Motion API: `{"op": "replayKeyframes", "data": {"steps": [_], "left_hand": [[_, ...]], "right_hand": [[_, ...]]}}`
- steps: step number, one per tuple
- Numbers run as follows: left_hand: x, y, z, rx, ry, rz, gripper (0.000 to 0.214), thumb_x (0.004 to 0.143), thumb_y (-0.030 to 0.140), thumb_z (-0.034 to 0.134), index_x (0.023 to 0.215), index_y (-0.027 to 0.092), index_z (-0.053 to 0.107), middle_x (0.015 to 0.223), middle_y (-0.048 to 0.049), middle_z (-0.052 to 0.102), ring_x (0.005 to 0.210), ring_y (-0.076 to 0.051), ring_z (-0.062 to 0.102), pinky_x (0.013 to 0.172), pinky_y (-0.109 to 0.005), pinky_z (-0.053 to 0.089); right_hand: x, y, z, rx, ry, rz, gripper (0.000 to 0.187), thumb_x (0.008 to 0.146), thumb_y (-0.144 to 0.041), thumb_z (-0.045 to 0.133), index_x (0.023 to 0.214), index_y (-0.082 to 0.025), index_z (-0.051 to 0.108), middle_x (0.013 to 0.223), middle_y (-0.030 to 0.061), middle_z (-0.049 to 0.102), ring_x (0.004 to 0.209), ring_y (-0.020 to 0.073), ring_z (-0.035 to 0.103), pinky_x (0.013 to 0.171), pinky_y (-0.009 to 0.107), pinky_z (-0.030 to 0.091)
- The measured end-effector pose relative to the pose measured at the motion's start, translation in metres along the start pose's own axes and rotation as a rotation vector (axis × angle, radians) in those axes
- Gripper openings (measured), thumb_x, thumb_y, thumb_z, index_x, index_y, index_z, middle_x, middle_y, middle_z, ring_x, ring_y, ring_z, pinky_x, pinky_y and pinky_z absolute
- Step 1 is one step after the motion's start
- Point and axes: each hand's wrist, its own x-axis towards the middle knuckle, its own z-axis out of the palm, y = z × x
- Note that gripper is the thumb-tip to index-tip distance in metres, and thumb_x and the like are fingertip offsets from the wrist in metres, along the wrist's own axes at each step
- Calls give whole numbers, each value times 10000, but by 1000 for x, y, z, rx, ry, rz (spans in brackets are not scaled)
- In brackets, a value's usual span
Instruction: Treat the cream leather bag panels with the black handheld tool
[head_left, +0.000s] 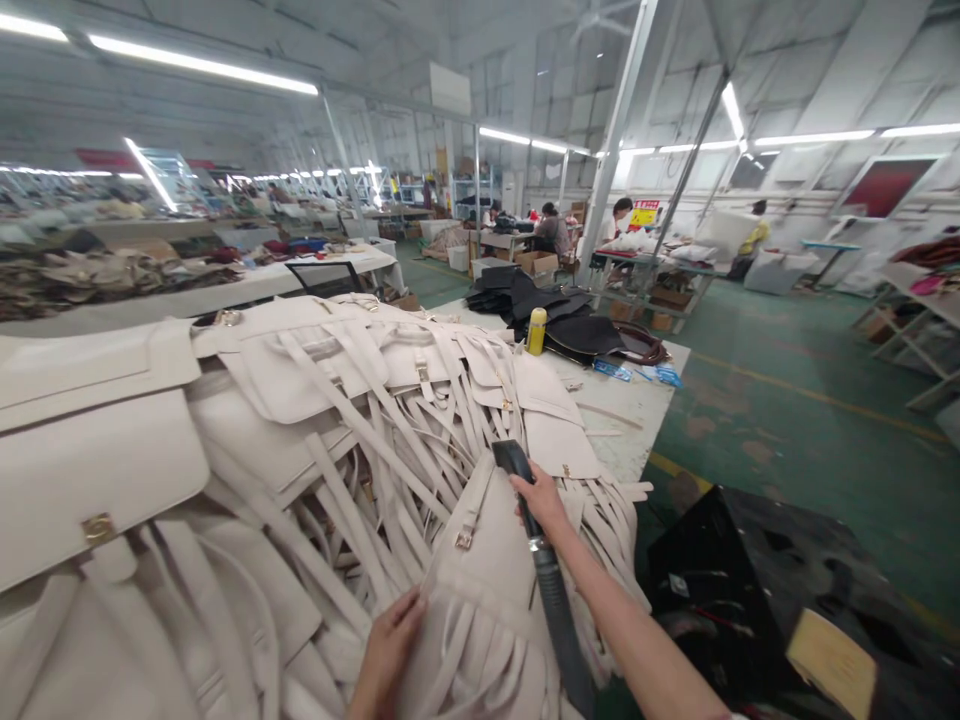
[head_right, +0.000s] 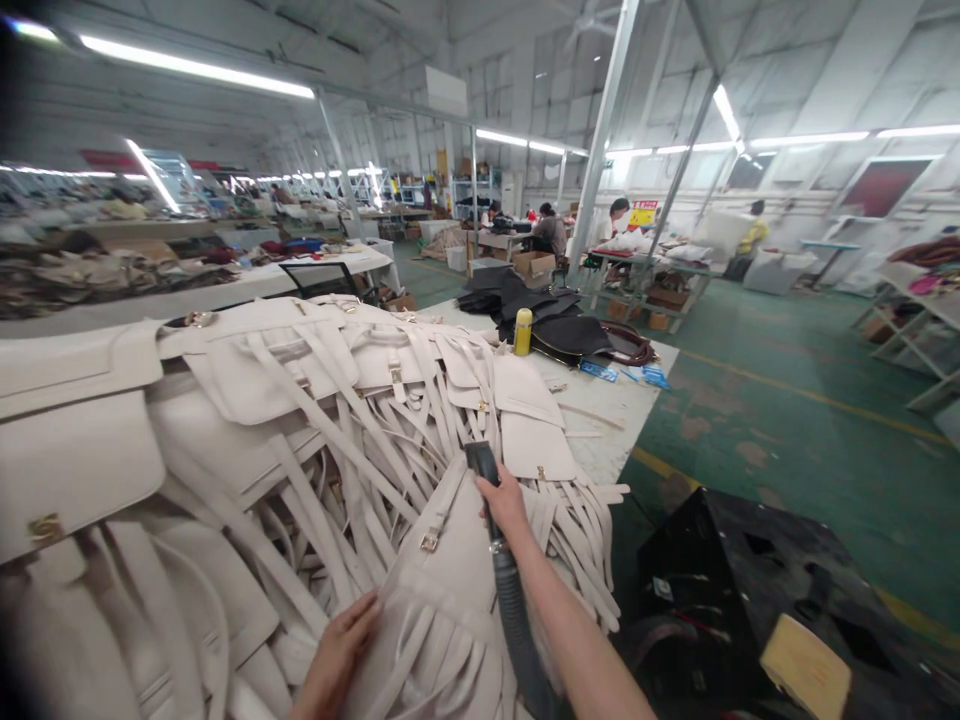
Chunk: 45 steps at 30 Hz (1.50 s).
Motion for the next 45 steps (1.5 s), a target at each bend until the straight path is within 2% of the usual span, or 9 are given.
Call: {"op": "replayKeyframes", "data": {"steps": [5,9,12,15,19,26,32,38,45], "left_hand": [[-11,13,6,-291,-144,-208,294,632,388,631,755,123,651,758,-79,677,771,-229,617,709,-312,479],[-14,18,10,-293,-247,-245,332,612,381,678,825,128,644,783,-73,678,767,-216,611,739,-314,467],[-15,20,11,-265,-254,-234,365,600,417,683,805,118,642,778,-81,674,741,-214,605,723,-314,465],[-14,19,10,-210,-265,-182,372,604,440,667,780,114,639,771,-76,667,734,-203,596,707,-294,456],[-10,10,13,-100,-210,-85,358,593,447,646,757,129,628,644,-26,635,635,-179,575,621,-267,438],[7,-3,17,-28,-47,4,274,522,377,666,478,148,523,446,50,467,456,-109,406,435,-209,270],[1,2,11,-139,-88,-56,231,555,338,676,544,148,546,481,45,504,475,-108,444,465,-202,335],[-4,12,6,-347,-243,-218,271,713,395,565,715,127,595,694,-73,638,684,-187,604,702,-289,469],[-8,18,12,-344,-350,-306,291,649,347,660,804,103,621,715,-98,658,699,-223,609,693,-323,463]], "right_hand": [[-62,15,-27,22,-119,57,490,708,-400,525,1152,-207,447,533,-54,474,356,120,510,295,191,400],[-120,33,-22,60,-221,117,526,716,-378,531,1202,-218,408,510,-53,485,346,131,499,292,211,399],[-138,42,-12,100,-254,153,535,722,-368,529,1217,-222,386,515,-49,498,352,140,506,294,224,404],[-127,41,-7,124,-210,148,519,718,-368,536,1197,-224,397,539,-49,496,354,129,504,294,218,402],[-83,28,-5,110,-129,133,462,747,-383,499,1177,-254,389,552,-66,466,360,115,505,301,215,416],[-17,15,21,31,-126,164,305,819,-342,493,1050,-144,481,520,-72,476,338,57,450,315,169,384],[1,7,11,73,-53,93,325,814,-388,480,1035,-151,463,552,-68,483,388,64,482,357,177,410],[-73,13,-10,121,-173,103,454,702,-398,549,1095,-191,453,509,-64,484,359,120,502,313,216,418],[-163,33,-5,103,-340,195,620,711,-304,534,1283,-188,324,442,-54,509,356,131,487,322,212,405]]}}
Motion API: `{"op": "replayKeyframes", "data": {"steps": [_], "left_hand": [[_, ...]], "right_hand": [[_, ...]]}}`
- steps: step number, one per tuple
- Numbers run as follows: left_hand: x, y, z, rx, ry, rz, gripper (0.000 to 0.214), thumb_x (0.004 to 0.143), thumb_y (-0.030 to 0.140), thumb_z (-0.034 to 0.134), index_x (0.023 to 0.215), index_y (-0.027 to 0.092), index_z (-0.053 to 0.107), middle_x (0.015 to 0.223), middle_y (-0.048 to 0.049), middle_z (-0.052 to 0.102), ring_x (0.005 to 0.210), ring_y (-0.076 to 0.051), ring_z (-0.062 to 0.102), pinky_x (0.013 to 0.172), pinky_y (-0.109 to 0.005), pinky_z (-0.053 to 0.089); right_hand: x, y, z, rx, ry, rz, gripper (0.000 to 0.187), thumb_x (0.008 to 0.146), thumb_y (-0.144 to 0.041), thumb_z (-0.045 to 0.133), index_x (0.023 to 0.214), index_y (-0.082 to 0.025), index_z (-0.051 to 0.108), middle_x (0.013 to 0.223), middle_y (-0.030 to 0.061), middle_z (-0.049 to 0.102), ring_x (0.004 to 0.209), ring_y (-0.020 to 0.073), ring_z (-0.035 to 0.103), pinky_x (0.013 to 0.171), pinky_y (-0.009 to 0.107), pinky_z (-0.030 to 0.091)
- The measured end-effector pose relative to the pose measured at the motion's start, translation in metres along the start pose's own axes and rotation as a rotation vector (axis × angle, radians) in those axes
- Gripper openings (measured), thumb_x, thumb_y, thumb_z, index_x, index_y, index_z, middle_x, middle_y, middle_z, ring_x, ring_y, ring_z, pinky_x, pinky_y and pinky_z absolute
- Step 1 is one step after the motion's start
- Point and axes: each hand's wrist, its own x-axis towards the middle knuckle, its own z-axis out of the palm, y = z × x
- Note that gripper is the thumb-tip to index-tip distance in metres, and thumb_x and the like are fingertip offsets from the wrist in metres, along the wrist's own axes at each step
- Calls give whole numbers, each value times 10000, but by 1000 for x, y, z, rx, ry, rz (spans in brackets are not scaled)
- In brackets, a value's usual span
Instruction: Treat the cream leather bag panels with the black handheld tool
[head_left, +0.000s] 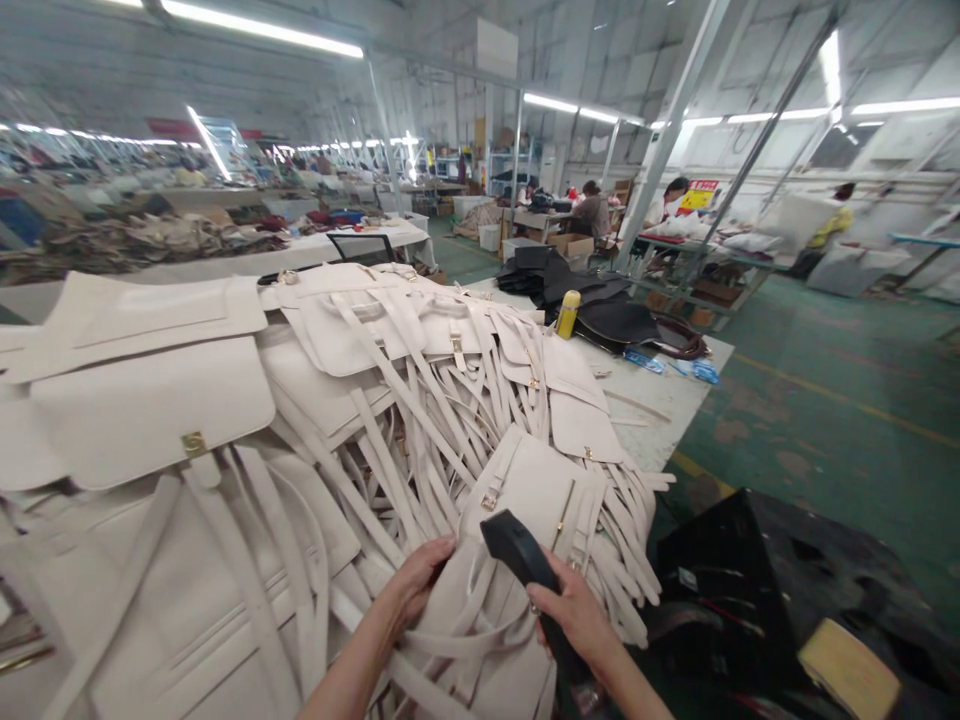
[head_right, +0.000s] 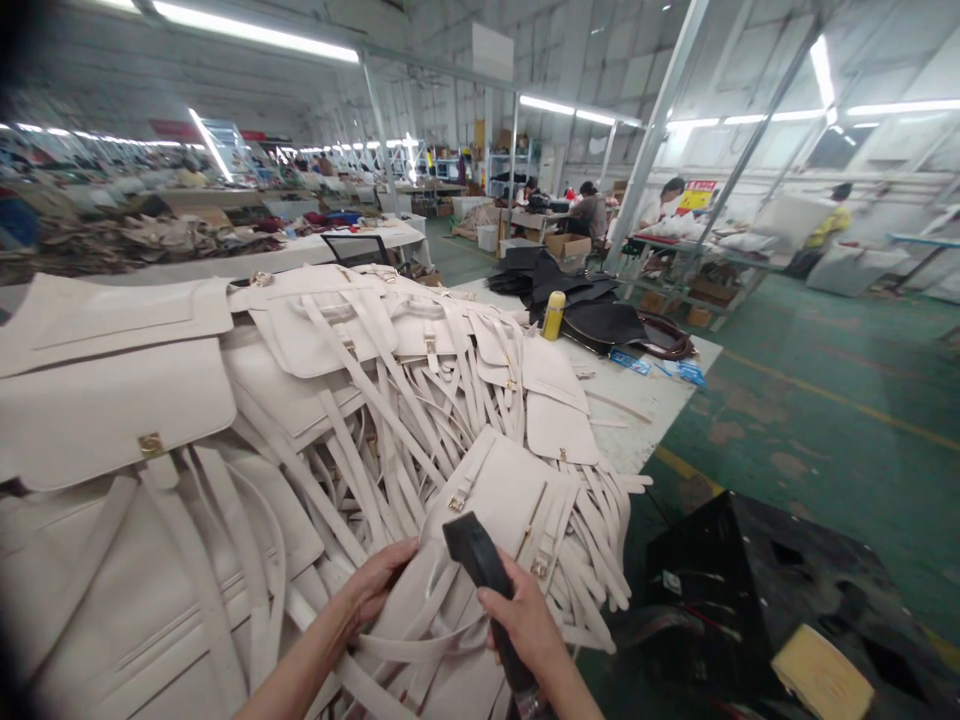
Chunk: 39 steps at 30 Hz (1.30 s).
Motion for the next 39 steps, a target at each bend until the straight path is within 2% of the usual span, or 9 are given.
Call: {"op": "replayKeyframes", "data": {"steps": [3,6,10,14,19,24,26,35,39], "left_hand": [[5,1,2,62,30,30,282,601,330,696,756,106,623,630,-55,637,585,-179,579,585,-273,434],[15,3,6,138,105,91,211,537,263,719,581,112,579,457,20,549,414,-99,457,442,-200,308],[21,5,12,193,154,139,166,523,205,685,500,122,543,375,55,476,359,-69,373,413,-189,233],[12,7,15,177,97,146,174,544,267,672,544,123,574,456,16,545,427,-110,463,477,-219,331],[0,6,15,144,63,213,195,571,308,662,595,125,599,536,4,582,523,-134,516,550,-233,376],[-9,2,16,135,16,252,261,578,302,661,770,125,656,715,-19,657,694,-168,576,674,-241,414],[-11,0,16,152,3,238,301,589,305,662,831,126,657,752,-30,666,721,-183,590,686,-255,430],[-3,1,15,402,230,276,361,520,394,687,793,159,663,779,-33,683,828,-245,612,743,-312,490],[-2,6,22,520,340,282,385,511,448,662,771,164,651,800,-40,682,864,-253,606,744,-307,500]], "right_hand": [[-10,-2,7,-33,-49,-29,635,691,-255,542,1290,-203,338,500,-45,544,366,109,472,335,195,391],[-12,-3,13,-75,-34,-50,623,687,-226,526,1286,-239,354,574,-34,582,364,88,452,349,189,383],[-12,1,22,-163,-40,-58,623,671,-175,506,1275,-262,379,647,-27,608,368,66,424,358,178,373],[-12,3,29,-169,-49,-81,620,663,-140,486,1265,-260,400,701,-17,617,379,51,395,371,172,371],[-16,-4,29,-136,-75,-98,595,676,-148,492,1252,-275,414,603,-43,563,374,55,395,375,164,362],[-15,-10,29,-95,-76,-97,574,679,-147,484,1242,-241,425,481,-70,484,341,64,387,356,166,361],[-13,-13,29,-45,-58,-131,543,682,-147,481,1219,-223,447,513,-61,503,356,65,401,358,164,363],[-8,-15,34,-1,5,-201,492,623,-106,489,1100,-215,537,529,-73,463,364,53,375,353,145,338],[1,-16,23,39,172,-269,493,648,-142,506,1137,-211,514,571,-63,501,375,48,366,361,147,343]]}}
